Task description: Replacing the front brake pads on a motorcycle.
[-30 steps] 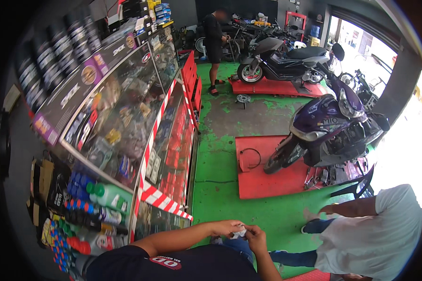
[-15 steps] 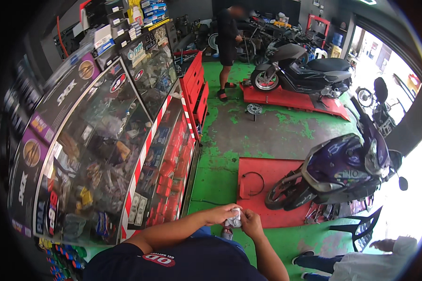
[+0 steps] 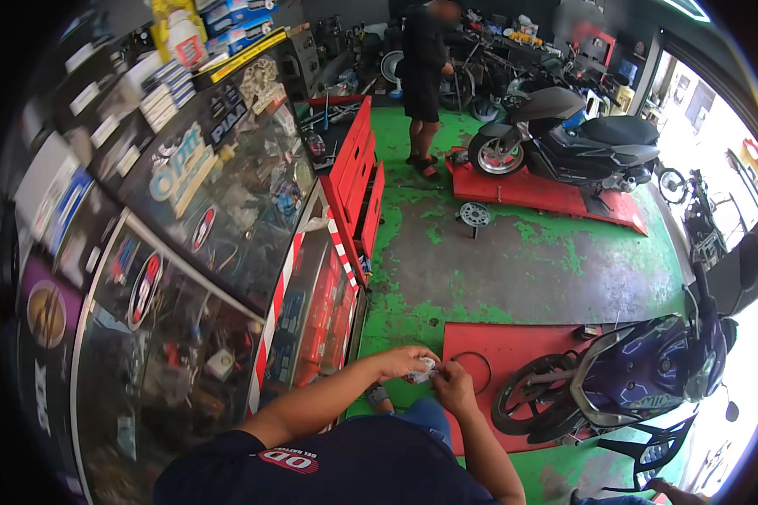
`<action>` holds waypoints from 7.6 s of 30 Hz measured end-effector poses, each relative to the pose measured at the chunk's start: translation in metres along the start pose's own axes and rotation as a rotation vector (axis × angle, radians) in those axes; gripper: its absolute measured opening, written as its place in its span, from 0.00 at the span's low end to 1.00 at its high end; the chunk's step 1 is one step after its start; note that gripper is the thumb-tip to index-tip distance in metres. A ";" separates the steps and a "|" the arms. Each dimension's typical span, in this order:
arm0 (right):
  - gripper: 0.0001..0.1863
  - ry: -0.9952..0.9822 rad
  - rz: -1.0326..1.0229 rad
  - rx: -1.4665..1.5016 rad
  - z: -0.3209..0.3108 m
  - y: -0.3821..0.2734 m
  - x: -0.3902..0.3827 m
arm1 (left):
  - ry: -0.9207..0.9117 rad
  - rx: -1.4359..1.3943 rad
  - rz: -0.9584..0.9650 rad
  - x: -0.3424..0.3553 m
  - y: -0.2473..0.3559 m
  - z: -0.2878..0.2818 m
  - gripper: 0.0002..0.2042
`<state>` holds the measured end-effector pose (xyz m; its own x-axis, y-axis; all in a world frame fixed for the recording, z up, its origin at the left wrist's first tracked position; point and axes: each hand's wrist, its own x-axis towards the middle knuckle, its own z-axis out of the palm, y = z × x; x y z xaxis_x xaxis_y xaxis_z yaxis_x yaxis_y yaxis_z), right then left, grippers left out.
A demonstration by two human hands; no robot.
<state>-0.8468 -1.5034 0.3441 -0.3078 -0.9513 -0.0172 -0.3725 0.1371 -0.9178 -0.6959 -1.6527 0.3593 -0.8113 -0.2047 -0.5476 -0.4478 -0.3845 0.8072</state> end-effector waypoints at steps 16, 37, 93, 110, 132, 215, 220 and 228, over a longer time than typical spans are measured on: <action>0.13 -0.157 0.312 0.259 -0.036 0.048 0.330 | 0.356 -0.074 0.022 0.110 0.107 -0.250 0.11; 0.13 -0.443 0.248 0.178 0.023 0.008 0.660 | 1.517 -0.030 0.257 0.092 0.310 -0.434 0.20; 0.27 -0.558 -0.928 -0.181 0.197 -0.206 1.094 | 2.382 0.537 -0.775 0.119 0.312 -0.496 0.20; 0.27 -0.545 -0.920 -0.166 0.195 -0.208 1.095 | 1.692 2.105 -1.626 0.100 0.216 -0.511 0.23; 0.27 -0.582 -0.901 -0.223 0.197 -0.208 1.095 | 2.297 0.723 -0.954 0.113 0.249 -0.507 0.24; 0.26 -0.525 -0.931 -0.187 0.198 -0.206 1.095 | 2.472 0.908 -0.757 0.117 0.293 -0.506 0.21; 0.26 -0.565 -0.906 -0.212 0.194 -0.209 1.094 | 1.758 2.385 -1.588 0.111 0.290 -0.501 0.22; 0.26 -0.583 -0.907 -0.243 0.195 -0.209 1.095 | 2.209 1.547 -1.330 0.123 0.331 -0.494 0.21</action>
<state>-0.9353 -2.6273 0.4396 0.6026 -0.7017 0.3802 -0.4330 -0.6876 -0.5828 -0.7584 -2.2494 0.4499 0.2732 -0.6679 0.6923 -0.4789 -0.7185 -0.5043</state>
